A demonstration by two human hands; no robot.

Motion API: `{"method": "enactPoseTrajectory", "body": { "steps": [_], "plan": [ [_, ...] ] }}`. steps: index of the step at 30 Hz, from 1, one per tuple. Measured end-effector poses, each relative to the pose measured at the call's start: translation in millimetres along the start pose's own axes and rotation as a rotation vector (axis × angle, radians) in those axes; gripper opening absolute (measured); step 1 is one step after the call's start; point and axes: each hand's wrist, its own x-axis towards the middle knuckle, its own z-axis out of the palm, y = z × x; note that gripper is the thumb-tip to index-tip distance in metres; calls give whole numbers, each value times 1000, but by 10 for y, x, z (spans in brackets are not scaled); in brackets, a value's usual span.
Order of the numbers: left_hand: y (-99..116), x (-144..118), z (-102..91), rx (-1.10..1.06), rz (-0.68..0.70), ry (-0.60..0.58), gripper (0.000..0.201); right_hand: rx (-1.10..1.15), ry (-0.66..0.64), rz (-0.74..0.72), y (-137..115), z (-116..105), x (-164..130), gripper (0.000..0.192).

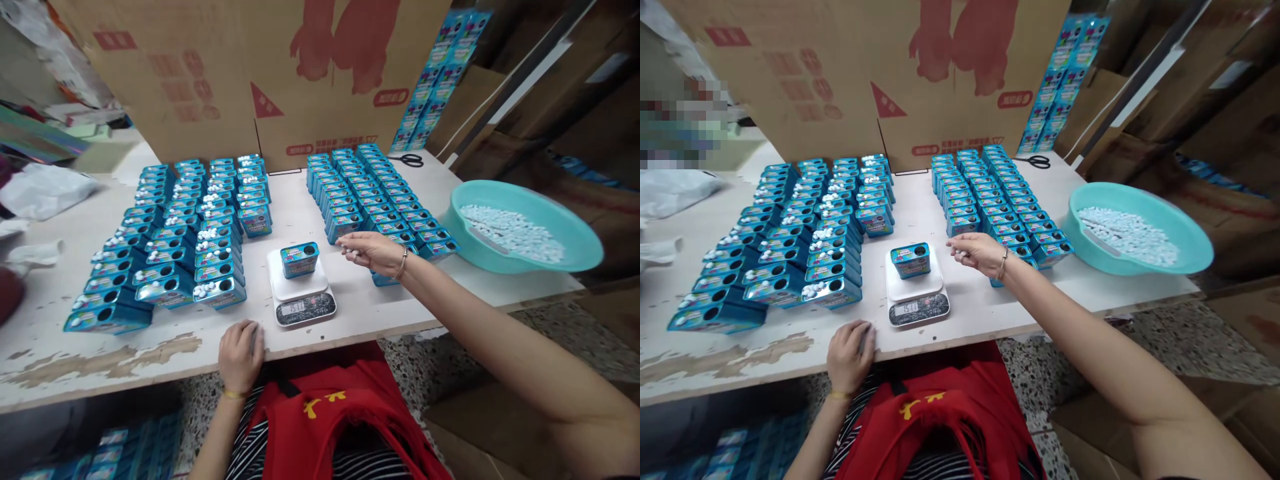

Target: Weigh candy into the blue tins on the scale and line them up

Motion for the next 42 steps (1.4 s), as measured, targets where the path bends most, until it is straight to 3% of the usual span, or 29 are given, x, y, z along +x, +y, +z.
{"method": "enactPoseTrajectory", "body": {
  "steps": [4,10,17,21,25,28,32,37,42],
  "plan": [
    [17,13,-4,-1,-1,-2,15,-46,-4,-20,65,17,-27,3],
    [18,13,-6,2,11,-11,15,-195,-146,-163,-77,325,-16,5],
    [21,19,-6,5,11,-5,15,-421,-111,-229,-200,633,7,16],
    [4,-19,5,1,5,-4,15,-374,-110,-237,-200,602,15,14],
    [55,67,-56,-117,-5,10,23,-144,-107,-186,-56,402,-9,7],
    [166,410,-120,-224,49,58,44,80,-72,-108,253,203,-50,24],
    [339,1171,-90,-159,199,2,75,319,-22,37,813,12,-140,34],
    [682,1936,100,-132,378,-235,39,390,19,56,1265,-36,-278,31],
    [1167,2268,472,-133,458,-276,38,435,40,19,1357,-22,-295,34]
  ]
}}
